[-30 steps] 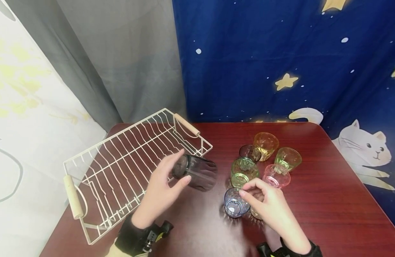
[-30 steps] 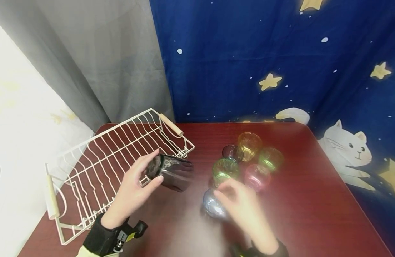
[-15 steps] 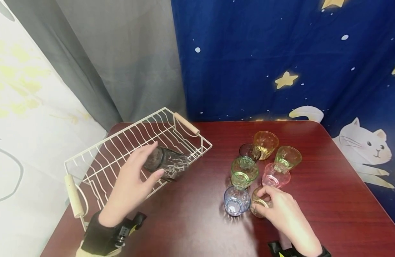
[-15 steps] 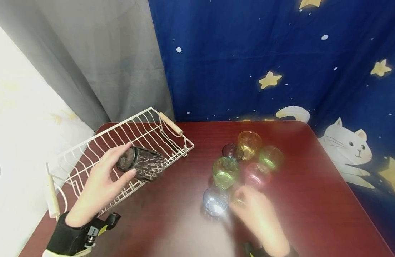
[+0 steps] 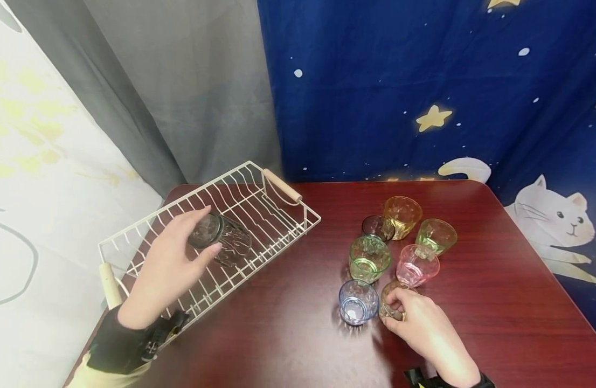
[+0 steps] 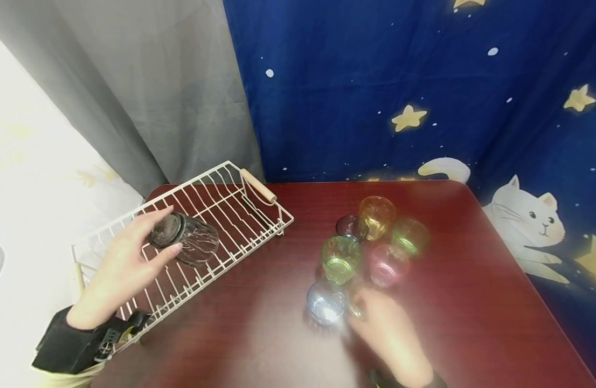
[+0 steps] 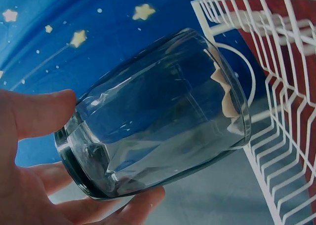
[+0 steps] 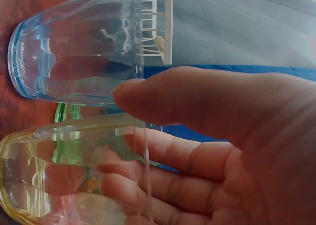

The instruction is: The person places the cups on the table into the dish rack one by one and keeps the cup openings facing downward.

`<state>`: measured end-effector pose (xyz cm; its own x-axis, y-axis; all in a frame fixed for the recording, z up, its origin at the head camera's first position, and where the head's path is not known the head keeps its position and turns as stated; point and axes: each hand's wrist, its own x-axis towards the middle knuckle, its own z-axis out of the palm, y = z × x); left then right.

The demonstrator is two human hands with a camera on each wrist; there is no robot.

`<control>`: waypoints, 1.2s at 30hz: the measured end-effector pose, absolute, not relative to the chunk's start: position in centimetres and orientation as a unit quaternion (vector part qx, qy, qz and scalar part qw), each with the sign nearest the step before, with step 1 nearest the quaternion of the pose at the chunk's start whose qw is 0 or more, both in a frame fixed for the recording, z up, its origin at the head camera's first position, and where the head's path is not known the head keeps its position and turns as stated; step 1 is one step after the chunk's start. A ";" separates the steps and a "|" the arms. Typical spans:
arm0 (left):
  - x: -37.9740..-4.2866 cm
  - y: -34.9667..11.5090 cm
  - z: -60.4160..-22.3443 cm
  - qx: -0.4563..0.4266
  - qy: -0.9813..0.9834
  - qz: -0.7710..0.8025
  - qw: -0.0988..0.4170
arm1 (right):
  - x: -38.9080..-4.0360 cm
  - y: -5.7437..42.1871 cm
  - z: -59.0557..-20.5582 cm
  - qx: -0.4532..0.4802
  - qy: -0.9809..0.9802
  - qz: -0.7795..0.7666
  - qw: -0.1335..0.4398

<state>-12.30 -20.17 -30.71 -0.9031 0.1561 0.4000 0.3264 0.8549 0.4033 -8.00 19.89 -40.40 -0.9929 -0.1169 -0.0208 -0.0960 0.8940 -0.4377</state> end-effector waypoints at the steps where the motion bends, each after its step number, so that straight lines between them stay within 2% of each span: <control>1: -12.5 -20.5 -30.7 -0.126 -0.948 -0.232 0.178 | -8.0 19.8 -40.5 -0.055 0.973 -0.222 0.026; 22: -14.8 -29.1 -31.9 -0.051 -0.980 -0.182 0.061 | -8.1 19.1 -41.2 -0.055 0.981 -0.185 0.011; 36: -16.1 -32.0 -32.6 -0.022 -0.991 -0.134 -0.004 | -8.2 18.9 -41.2 -0.044 0.985 -0.168 0.012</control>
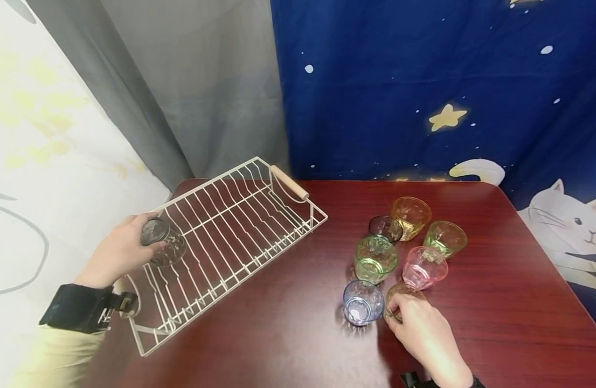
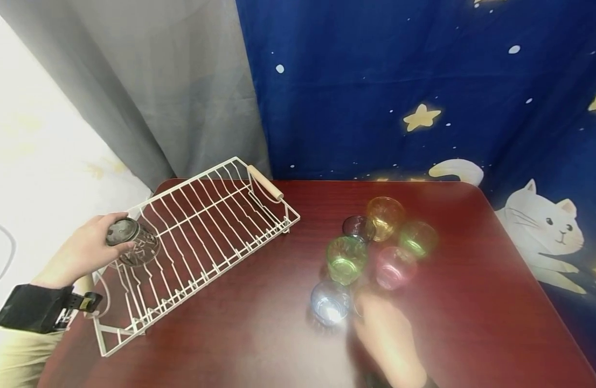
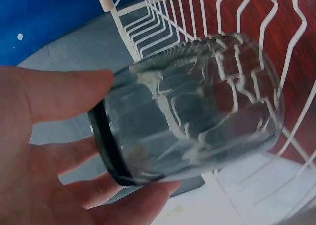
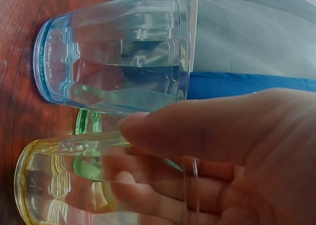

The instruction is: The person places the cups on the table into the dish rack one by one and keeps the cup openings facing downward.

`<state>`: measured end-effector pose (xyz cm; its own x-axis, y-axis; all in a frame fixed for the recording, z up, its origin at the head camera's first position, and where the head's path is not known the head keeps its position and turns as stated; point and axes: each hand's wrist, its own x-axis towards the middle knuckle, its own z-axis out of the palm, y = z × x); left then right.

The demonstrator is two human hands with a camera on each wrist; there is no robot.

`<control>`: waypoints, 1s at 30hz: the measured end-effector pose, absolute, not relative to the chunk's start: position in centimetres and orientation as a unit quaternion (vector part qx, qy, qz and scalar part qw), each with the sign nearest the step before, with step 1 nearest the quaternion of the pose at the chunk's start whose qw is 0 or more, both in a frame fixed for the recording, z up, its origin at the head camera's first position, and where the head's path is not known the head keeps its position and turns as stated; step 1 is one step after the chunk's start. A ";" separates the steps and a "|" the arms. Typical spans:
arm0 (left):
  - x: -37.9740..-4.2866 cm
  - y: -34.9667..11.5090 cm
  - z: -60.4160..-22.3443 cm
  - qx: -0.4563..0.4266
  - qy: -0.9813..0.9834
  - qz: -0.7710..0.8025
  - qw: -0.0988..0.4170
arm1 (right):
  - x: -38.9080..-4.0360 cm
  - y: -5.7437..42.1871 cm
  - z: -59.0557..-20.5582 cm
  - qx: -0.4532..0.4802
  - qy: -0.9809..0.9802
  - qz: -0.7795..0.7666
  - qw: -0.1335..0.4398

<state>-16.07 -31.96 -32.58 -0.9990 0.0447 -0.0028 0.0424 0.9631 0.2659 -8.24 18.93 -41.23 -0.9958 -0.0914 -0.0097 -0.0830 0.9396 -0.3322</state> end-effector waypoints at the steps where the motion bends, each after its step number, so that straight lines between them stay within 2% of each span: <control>1: -16.2 -32.1 -32.6 0.023 0.991 0.133 0.008 | -8.2 18.9 -41.2 -0.044 0.985 -0.168 0.011; 19: -18.9 -35.2 -33.0 0.082 0.988 0.112 0.063 | -8.1 18.9 -41.7 -0.044 0.985 -0.167 0.001; 30: -19.1 -35.7 -33.2 0.084 0.987 0.106 0.089 | -8.1 18.8 -41.5 -0.038 0.985 -0.170 0.003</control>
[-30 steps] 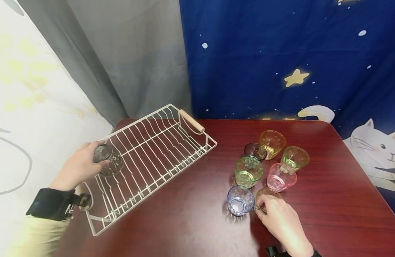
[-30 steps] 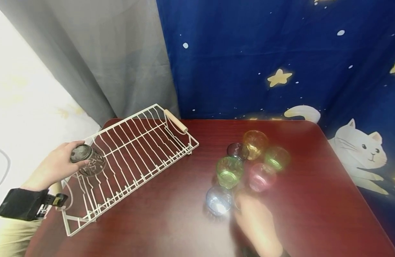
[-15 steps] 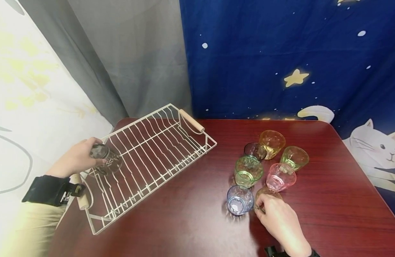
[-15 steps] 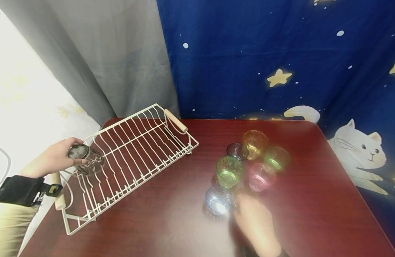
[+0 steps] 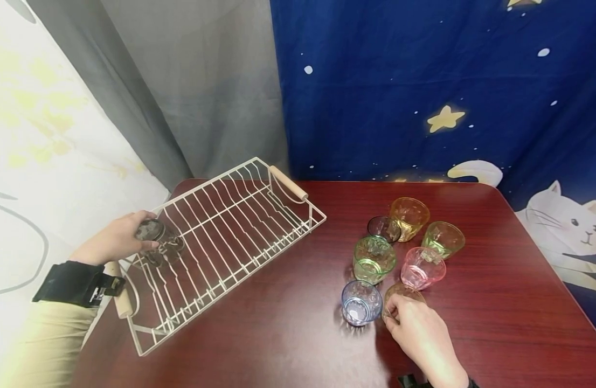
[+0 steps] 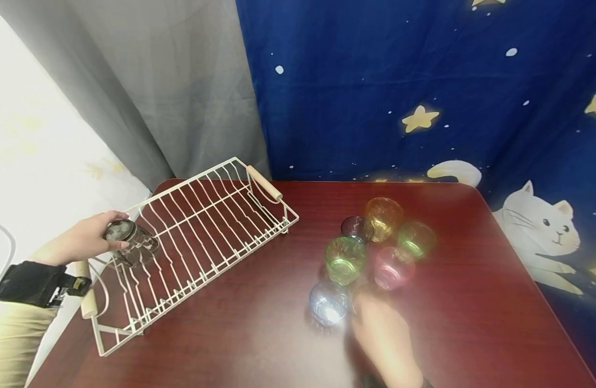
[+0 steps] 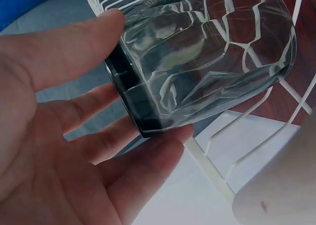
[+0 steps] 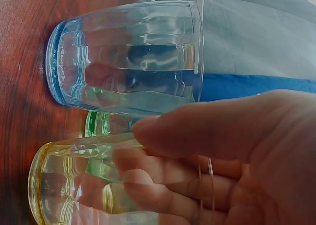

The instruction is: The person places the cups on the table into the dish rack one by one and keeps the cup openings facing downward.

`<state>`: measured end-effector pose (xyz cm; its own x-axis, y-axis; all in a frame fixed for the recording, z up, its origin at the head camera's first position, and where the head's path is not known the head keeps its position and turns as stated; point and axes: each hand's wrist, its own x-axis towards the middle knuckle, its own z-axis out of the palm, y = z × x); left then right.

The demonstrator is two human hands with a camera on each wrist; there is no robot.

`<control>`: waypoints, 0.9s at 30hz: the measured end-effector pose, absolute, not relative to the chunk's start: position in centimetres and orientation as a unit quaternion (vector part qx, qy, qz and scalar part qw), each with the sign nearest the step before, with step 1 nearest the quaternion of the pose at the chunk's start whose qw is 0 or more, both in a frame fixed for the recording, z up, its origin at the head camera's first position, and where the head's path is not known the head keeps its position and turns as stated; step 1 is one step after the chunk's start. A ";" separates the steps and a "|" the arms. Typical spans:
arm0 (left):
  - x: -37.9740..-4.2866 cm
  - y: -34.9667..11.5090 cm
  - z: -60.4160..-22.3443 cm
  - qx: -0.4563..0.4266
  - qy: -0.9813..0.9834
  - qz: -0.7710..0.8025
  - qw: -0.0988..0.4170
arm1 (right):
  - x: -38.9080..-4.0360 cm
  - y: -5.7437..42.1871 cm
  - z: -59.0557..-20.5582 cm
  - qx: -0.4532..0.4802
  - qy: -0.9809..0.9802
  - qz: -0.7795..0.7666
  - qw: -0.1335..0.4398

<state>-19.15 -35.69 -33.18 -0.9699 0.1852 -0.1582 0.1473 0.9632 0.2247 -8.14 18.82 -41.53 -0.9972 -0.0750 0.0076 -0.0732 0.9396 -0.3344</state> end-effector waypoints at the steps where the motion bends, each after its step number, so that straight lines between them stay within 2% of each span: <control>1: -19.1 -35.7 -33.2 0.084 0.987 0.104 0.090 | -8.1 18.8 -41.5 -0.037 0.985 -0.170 0.001; 7: -19.1 -35.6 -33.2 0.088 0.987 0.099 0.096 | -8.1 18.9 -41.4 -0.056 0.984 -0.167 -0.024; 14: -19.0 -35.8 -33.5 0.078 0.986 0.101 0.105 | -8.1 19.0 -41.7 -0.057 0.984 -0.165 -0.018; 27: -18.6 -36.0 -33.6 0.079 0.984 0.116 0.106 | -8.1 19.0 -41.7 -0.047 0.986 -0.154 -0.048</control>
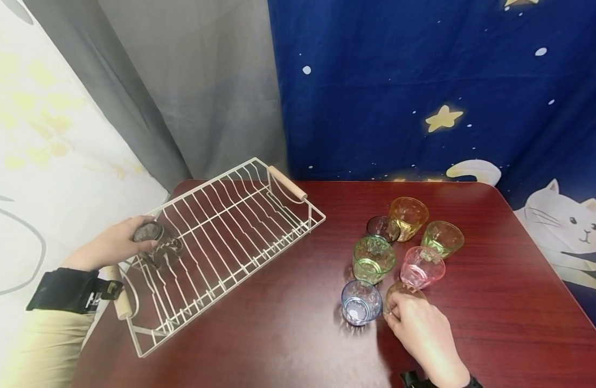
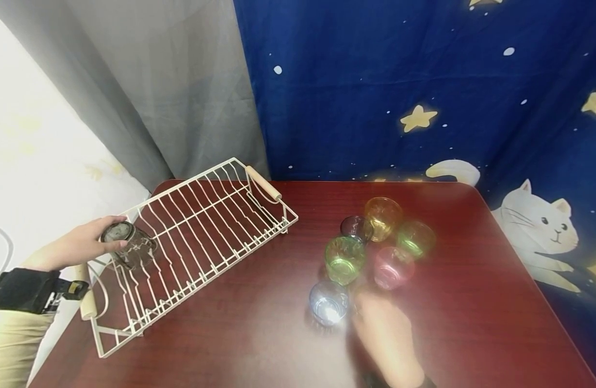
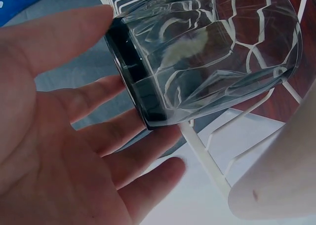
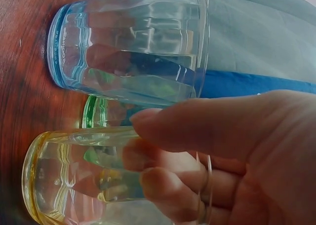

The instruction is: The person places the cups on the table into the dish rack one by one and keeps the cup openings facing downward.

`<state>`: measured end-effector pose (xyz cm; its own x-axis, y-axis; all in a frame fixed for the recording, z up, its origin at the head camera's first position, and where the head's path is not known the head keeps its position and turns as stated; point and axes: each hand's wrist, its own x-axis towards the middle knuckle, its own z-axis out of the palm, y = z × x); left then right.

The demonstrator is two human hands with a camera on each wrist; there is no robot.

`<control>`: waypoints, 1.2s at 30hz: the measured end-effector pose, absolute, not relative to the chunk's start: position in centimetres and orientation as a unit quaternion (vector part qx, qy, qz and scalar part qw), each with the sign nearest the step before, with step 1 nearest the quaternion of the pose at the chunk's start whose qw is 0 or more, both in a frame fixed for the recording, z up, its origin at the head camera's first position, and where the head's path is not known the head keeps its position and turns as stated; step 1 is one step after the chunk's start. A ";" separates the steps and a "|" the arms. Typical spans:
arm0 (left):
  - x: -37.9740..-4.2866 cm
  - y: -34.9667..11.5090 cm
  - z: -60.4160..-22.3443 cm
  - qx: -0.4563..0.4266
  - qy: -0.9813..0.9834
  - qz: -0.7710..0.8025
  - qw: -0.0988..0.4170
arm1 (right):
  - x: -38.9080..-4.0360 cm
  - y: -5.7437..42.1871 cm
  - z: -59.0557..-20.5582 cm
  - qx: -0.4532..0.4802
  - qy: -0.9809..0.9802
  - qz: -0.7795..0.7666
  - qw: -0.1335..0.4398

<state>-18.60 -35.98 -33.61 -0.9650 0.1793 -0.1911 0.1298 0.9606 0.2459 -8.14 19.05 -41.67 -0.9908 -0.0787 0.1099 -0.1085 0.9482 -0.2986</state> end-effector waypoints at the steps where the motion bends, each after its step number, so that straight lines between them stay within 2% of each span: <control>1: -18.5 -35.9 -33.5 0.078 0.984 0.118 0.106 | -8.1 19.1 -41.5 0.046 -0.986 0.153 0.046; 6: -17.9 -35.8 -33.0 0.076 0.987 0.116 0.085 | -8.0 19.3 -40.8 0.035 -0.987 0.154 0.041; 13: -17.0 -35.0 -32.1 0.095 0.989 0.113 0.015 | -7.9 20.3 -39.9 0.021 -0.986 0.160 0.040; 22: -14.8 -32.5 -30.6 0.105 0.985 0.125 -0.050 | -7.9 21.6 -38.7 0.013 -0.985 0.162 0.056; 31: -12.7 -29.1 -29.2 0.147 0.978 0.096 -0.113 | -7.5 21.6 -37.3 -0.006 -0.976 0.169 0.134; 36: -11.2 -26.5 -29.1 0.131 0.979 0.070 -0.139 | -7.3 21.2 -36.9 -0.001 -0.970 0.176 0.168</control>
<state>-11.23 -26.52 -29.08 -0.9270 0.2372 0.2905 0.2763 0.9557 0.1013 -7.35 21.18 -36.86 -0.9437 0.0610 0.3250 -0.0571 0.9380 -0.3420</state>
